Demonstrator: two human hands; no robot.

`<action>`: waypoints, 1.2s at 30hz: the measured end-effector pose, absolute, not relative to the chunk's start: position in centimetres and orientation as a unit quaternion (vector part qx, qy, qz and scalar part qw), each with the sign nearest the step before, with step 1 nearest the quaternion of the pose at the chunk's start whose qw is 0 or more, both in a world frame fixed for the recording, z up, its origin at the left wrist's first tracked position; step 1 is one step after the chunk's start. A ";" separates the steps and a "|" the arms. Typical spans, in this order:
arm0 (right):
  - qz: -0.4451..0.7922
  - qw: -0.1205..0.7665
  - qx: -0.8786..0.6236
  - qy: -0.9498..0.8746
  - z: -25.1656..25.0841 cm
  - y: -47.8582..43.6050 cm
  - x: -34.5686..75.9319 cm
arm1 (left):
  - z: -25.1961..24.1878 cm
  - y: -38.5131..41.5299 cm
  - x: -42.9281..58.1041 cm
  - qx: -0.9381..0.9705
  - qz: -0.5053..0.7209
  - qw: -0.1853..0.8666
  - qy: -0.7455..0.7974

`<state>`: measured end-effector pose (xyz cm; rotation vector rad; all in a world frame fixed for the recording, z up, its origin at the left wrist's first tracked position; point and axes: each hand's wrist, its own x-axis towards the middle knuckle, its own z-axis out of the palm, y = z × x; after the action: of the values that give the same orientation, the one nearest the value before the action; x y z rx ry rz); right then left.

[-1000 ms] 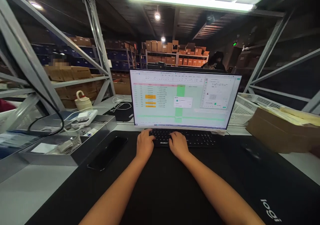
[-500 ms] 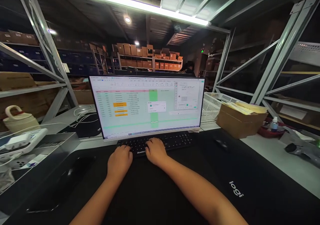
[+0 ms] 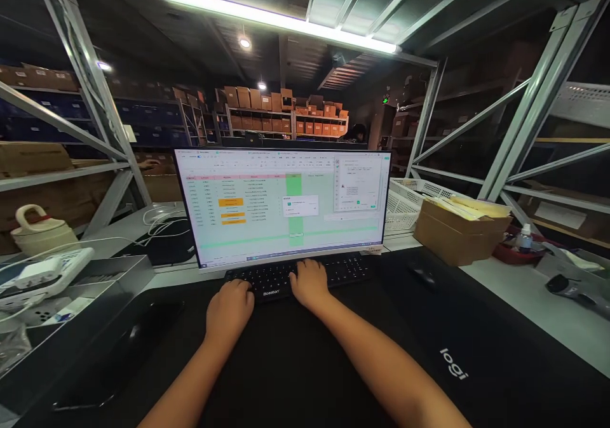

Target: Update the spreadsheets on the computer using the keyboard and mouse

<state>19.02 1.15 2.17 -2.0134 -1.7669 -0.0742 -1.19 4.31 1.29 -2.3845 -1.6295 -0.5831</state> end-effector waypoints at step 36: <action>-0.065 0.236 -0.704 -0.666 1.9 0.4 23.2 | 0.3 7.6 -3.2 -0.588 -0.362 -0.135 -0.711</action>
<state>23.15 0.38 1.88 -1.9313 -1.8266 -0.1774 -3.19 7.62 0.32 -2.0260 -2.4475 -1.2465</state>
